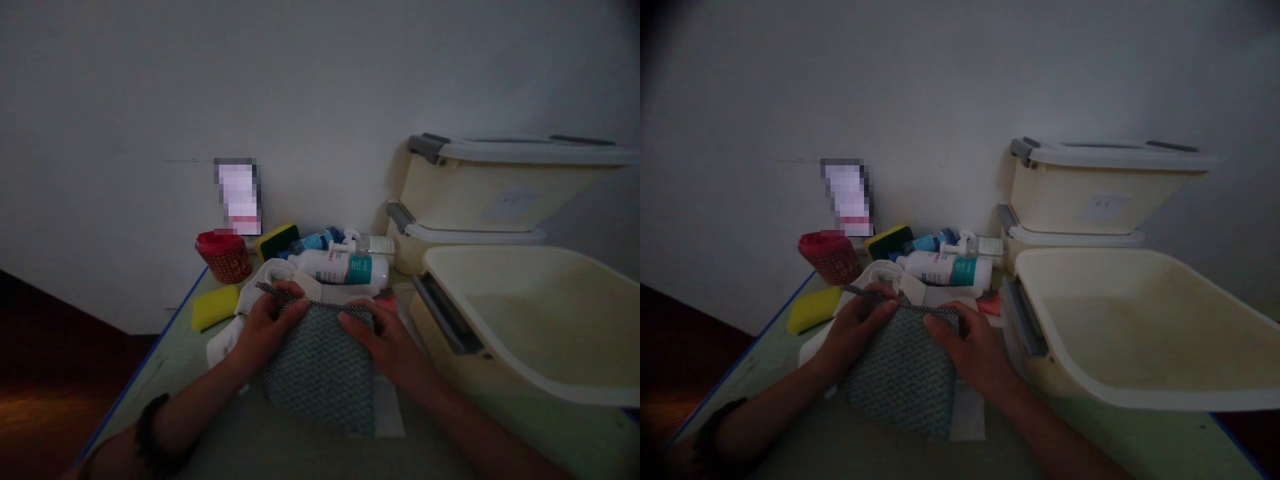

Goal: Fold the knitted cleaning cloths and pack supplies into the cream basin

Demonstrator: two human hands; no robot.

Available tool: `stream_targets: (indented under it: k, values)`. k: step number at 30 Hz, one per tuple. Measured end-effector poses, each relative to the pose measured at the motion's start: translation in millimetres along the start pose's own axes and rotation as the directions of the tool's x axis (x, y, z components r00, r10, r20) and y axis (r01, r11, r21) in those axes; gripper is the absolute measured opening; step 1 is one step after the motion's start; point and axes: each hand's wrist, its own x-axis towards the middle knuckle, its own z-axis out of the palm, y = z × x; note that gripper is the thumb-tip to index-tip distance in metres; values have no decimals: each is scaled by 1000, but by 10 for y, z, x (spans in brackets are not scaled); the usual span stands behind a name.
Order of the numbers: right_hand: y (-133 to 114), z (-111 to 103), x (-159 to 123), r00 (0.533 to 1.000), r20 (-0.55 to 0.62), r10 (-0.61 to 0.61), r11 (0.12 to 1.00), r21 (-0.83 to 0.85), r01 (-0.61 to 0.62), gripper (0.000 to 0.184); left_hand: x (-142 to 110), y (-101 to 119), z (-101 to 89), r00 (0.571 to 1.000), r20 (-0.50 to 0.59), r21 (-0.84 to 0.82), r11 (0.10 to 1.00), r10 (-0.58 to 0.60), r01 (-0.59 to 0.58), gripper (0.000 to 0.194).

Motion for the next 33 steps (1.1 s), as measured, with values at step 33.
stream_targets:
  k: [33]
  values:
    - [15,-66,-12,978,147,148,777,594,-206,16,123,34,-139,882,428,-710,529,-199,464,44]
